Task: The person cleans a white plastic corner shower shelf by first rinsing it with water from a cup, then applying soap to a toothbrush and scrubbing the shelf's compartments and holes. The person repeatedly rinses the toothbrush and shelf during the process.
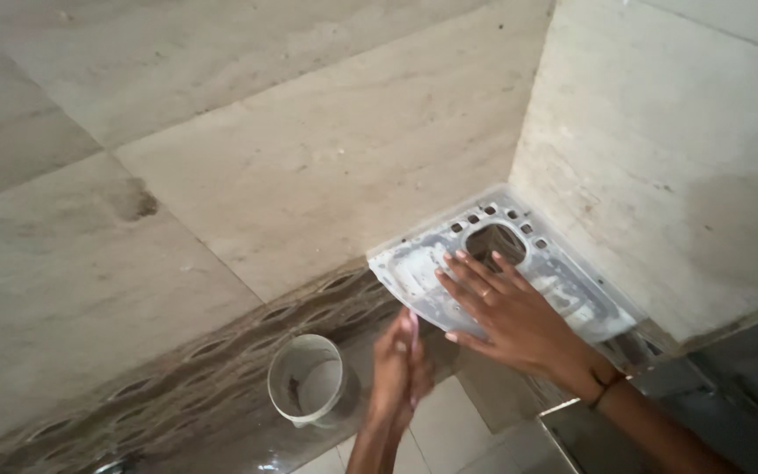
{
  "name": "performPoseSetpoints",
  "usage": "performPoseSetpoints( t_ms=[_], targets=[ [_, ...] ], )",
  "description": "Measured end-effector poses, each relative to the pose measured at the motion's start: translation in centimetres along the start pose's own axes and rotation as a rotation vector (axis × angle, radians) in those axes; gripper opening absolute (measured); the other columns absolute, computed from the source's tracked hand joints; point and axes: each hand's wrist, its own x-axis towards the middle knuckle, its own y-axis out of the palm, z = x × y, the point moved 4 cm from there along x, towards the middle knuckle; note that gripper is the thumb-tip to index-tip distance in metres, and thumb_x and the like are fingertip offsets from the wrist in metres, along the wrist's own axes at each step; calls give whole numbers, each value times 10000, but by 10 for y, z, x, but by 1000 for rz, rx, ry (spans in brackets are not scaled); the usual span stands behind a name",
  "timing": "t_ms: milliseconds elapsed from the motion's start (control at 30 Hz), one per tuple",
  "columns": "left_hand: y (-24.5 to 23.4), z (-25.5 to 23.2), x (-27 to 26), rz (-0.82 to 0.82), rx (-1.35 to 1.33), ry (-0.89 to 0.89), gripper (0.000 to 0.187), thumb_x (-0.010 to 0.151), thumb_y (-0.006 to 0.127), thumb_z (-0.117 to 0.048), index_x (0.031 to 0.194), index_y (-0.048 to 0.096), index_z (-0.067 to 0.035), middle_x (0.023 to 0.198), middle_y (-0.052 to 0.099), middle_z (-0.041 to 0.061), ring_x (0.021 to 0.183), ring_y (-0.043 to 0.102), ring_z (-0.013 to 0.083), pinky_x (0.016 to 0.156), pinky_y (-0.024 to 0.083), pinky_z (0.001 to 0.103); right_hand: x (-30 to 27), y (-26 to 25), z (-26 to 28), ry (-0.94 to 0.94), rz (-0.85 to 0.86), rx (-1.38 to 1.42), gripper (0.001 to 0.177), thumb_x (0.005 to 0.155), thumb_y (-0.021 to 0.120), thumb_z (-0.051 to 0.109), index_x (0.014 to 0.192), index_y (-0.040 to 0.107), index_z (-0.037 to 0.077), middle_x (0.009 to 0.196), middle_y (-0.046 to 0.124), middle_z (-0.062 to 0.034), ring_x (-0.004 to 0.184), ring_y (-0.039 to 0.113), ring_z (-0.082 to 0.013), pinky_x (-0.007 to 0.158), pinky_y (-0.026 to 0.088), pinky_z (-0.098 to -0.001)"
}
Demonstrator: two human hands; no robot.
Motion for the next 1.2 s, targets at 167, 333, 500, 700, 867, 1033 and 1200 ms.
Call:
performPoseSetpoints(
  t_ms=[167, 333, 500, 700, 867, 1033, 1200],
  targets=[
    [-5, 2, 2, 45, 82, -19, 355, 1062, 471, -397, 1360, 585, -243, 559, 348, -68, 378, 300, 61, 323, 199, 249, 4, 4, -2, -47, -69, -49, 839, 955, 374, 668, 1590, 179, 155, 1644, 189, -94, 1493, 179, -251, 1189, 103, -525],
    [7, 5, 18, 99, -24, 106, 402, 1122, 469, -327, 1283, 451, 41, 624, 408, -43, 414, 321, 68, 331, 216, 258, 0, 11, -4, -30, -33, -80, 846, 958, 350, 668, 1600, 156, 152, 1664, 164, -75, 1508, 158, -231, 1224, 89, -506],
    [9, 1, 13, -68, -43, -105, 272, 1058, 398, -231, 1228, 597, -307, 745, 621, -93, 417, 372, 76, 358, 249, 243, 2, 11, -7, 43, -7, -3, 1018, 947, 319, 740, 1585, 67, -11, 1662, 101, -153, 1563, 96, -276, 1249, 79, -453],
    [6, -10, 15, 188, 72, -79, 128, 1053, 444, -187, 1032, 547, -113, 569, 361, -65, 389, 293, 64, 319, 190, 256, 2, 16, -11, 114, 21, -29, 1127, 904, 341, 811, 1545, 72, -76, 1626, 83, -225, 1555, 74, -334, 1243, 88, -439],
    [-13, -9, 4, 337, 77, -264, 260, 1035, 434, -185, 1232, 603, -177, 586, 348, -85, 407, 289, 34, 321, 191, 213, 2, 19, -8, 118, 69, -62, 1099, 906, 367, 798, 1544, 112, -59, 1634, 102, -236, 1552, 101, -342, 1218, 98, -422],
    [-41, -57, -27, 324, 307, -251, 448, 1029, 466, -338, 1439, 586, -203, 562, 341, -71, 356, 258, 57, 286, 202, 243, 0, 8, -9, 107, 26, -29, 1076, 919, 386, 775, 1536, 164, -78, 1628, 155, -252, 1519, 138, -337, 1228, 119, -422],
    [-40, -64, -11, 404, 366, -247, 460, 1041, 487, -346, 1444, 585, -147, 562, 351, -68, 361, 274, 44, 291, 204, 243, 0, 6, -6, 88, -34, -15, 1042, 931, 410, 738, 1536, 207, -86, 1623, 178, -254, 1511, 164, -336, 1219, 136, -426]
  ],
)
